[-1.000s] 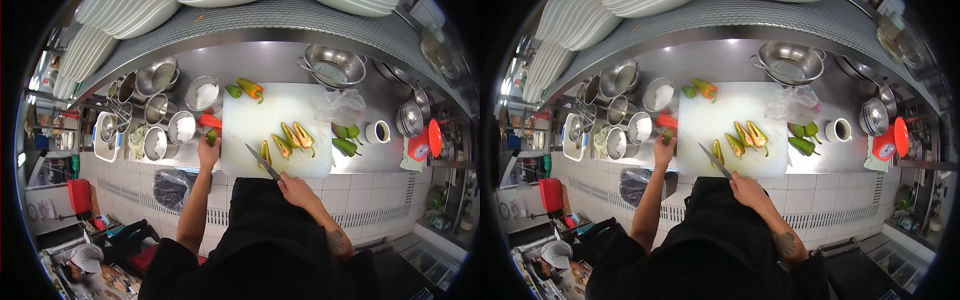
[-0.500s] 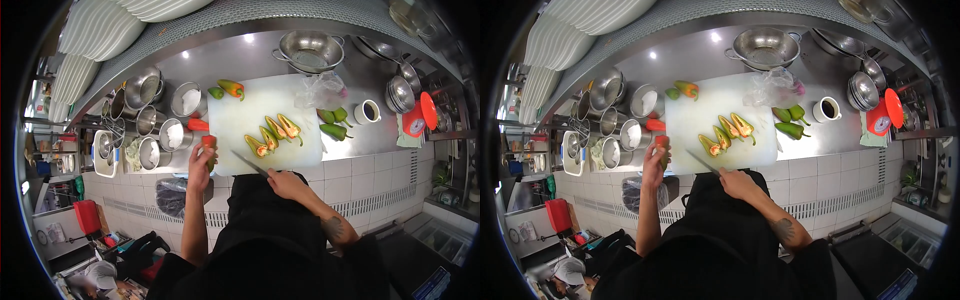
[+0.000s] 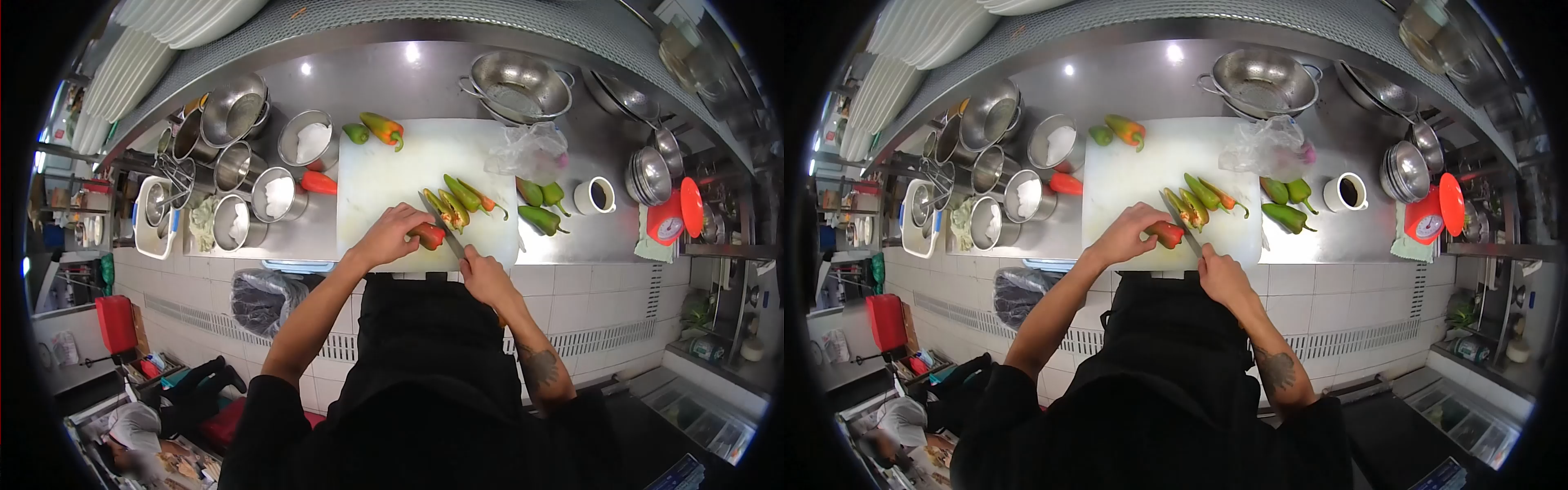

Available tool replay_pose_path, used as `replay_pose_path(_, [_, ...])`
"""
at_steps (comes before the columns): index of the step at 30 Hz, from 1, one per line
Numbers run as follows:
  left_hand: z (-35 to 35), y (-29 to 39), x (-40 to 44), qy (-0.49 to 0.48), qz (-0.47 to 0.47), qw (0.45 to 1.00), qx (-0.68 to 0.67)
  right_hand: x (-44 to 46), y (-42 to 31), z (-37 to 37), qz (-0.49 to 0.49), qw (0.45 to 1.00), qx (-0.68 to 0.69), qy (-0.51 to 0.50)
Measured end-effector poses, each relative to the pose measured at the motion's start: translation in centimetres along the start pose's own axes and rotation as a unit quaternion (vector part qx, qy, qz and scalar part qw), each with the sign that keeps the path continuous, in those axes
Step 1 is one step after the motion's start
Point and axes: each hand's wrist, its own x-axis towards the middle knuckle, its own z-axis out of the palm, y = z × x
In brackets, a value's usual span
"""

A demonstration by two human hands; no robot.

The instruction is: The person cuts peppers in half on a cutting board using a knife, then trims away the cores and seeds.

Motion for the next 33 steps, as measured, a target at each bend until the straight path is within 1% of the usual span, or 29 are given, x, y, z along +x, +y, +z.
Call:
replay_pose_path(1, [0.0,-0.1,0.0,0.016,0.050,0.998,0.025,-0.2,-0.1,0.0,-0.001,1.000,-0.005,-0.003])
replay_pose_path(2, [0.2,0.1,-0.2,0.031,0.062,0.997,0.030,-0.5,-0.3,-0.1,0.003,1.000,-0.016,-0.003])
replay_pose_path(3, [0.5,0.4,-0.7,0.037,0.058,0.997,0.029,-0.8,-0.6,-0.3,0.007,1.000,-0.026,-0.002])
replay_pose_path(5, [1.1,1.3,-1.9,0.136,0.061,0.984,0.095,-1.5,-1.4,-0.7,0.006,0.999,-0.041,-0.010])
replay_pose_path(6, [1.7,1.2,-2.7,0.137,0.058,0.984,0.095,-1.8,-1.7,-0.9,0.007,0.999,-0.050,-0.014])
replay_pose_path(8, [3.5,0.2,-4.2,0.182,0.019,0.981,0.062,-2.4,-2.0,-0.9,-0.002,0.998,-0.063,-0.017])
replay_pose_path(9, [3.9,-0.2,-4.6,0.182,0.016,0.981,0.060,-2.7,-2.4,-1.0,-0.010,0.997,-0.076,-0.017])
replay_pose_path(11, [5.1,-1.0,-5.4,0.239,0.001,0.970,0.042,-3.5,-3.3,-1.5,0.002,0.996,-0.086,-0.021])
replay_pose_path(13, [5.4,-1.4,-5.3,0.254,-0.001,0.967,0.029,-3.7,-3.9,-1.9,0.011,0.995,-0.100,-0.020])
replay_pose_path(15, [5.5,-1.3,-5.1,0.272,-0.004,0.962,0.016,-4.0,-4.3,-2.0,-0.005,0.993,-0.120,-0.009])
replay_pose_path(17, [5.1,-1.1,-4.3,0.289,0.026,0.956,0.041,-4.0,-4.9,-2.3,-0.001,0.992,-0.128,-0.010])
replay_pose_path(25, [4.8,-1.9,-2.9,0.251,0.038,0.967,0.022,-4.2,-6.8,-4.3,0.035,0.988,-0.149,-0.032])
replay_pose_path(28, [4.8,-2.2,-2.7,0.239,0.040,0.970,0.019,-4.6,-7.3,-4.3,0.033,0.985,-0.164,-0.040])
replay_pose_path(30, [4.7,-2.5,-2.4,0.233,0.037,0.972,0.016,-4.6,-7.6,-4.2,0.024,0.978,-0.199,-0.064])
replay_pose_path(33, [4.5,-3.0,-2.3,0.210,0.051,0.976,0.020,-4.5,-8.0,-4.1,0.026,0.977,-0.195,-0.077])
